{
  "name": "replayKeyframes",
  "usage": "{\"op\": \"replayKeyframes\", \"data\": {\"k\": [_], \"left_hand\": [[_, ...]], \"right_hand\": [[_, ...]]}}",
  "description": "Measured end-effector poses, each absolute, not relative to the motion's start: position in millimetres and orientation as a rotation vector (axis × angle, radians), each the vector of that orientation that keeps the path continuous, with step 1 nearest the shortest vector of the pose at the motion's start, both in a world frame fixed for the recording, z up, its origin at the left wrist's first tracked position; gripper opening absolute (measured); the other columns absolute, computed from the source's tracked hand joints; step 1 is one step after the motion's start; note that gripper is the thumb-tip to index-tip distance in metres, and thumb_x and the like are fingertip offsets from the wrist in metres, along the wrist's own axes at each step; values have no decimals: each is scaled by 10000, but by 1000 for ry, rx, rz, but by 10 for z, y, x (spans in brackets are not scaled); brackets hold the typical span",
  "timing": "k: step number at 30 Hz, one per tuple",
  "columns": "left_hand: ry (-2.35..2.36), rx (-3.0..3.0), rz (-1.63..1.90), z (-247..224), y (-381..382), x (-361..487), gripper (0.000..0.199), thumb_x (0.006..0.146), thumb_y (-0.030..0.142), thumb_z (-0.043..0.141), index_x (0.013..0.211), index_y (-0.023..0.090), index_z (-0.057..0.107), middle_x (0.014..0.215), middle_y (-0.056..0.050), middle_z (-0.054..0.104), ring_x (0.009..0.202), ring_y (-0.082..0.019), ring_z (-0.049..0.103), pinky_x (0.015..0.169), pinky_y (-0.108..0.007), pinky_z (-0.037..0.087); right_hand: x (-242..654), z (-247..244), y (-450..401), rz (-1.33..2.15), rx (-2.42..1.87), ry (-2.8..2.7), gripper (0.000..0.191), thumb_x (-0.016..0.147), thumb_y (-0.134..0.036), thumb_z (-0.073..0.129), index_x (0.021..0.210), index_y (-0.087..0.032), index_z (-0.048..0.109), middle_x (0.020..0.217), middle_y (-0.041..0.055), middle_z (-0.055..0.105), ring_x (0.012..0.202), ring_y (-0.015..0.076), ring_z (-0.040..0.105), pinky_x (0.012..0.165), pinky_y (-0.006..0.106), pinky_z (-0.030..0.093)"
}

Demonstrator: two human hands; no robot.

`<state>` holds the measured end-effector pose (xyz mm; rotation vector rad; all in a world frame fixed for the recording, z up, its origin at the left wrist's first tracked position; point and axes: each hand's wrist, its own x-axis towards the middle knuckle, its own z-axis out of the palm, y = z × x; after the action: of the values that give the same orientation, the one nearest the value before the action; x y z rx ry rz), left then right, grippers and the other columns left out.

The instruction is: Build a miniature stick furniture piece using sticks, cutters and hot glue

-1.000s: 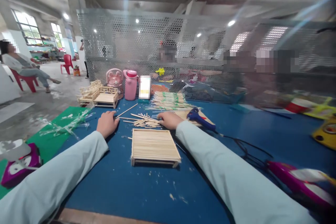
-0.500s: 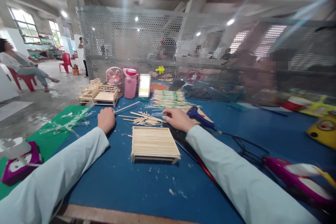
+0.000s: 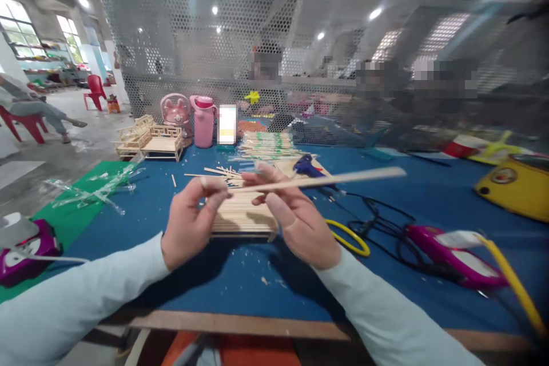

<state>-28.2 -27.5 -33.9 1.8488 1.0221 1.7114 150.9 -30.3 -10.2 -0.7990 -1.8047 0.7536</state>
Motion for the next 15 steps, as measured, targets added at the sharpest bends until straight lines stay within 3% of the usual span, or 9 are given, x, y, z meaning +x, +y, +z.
{"op": "replayKeyframes", "data": {"k": [4,8,11,15], "left_hand": [[1012,1965,1526,-384,-504,-275,157,844,242,533,992,226,583,968,-47,633,875,-177,582,803,-300,442],[1230,1868,1584,-542,-507,-551,385,780,293,607,1129,227,458,991,-48,556,877,-168,542,777,-294,438],[1417,1854,1223,-691,-517,-715,516,711,338,678,1148,220,429,924,-19,574,857,-167,568,791,-303,442],[1391,1797,1030,-767,-525,-718,510,731,280,635,1179,214,400,854,10,603,835,-156,601,822,-315,450]], "right_hand": [[1559,-39,-653,858,-743,-1627,242,901,-421,445,809,-250,590,990,30,687,1019,197,614,954,407,446],[1917,-176,-732,865,-994,-1304,280,834,-494,527,718,-244,568,811,15,679,810,185,659,813,360,523],[2088,-422,-691,1010,-1284,-1215,359,761,-563,575,752,-205,596,931,80,684,756,196,656,669,337,552],[2028,-625,-641,1167,-1362,-1257,422,756,-583,564,866,-179,622,1027,124,677,855,221,655,663,325,548]]}}
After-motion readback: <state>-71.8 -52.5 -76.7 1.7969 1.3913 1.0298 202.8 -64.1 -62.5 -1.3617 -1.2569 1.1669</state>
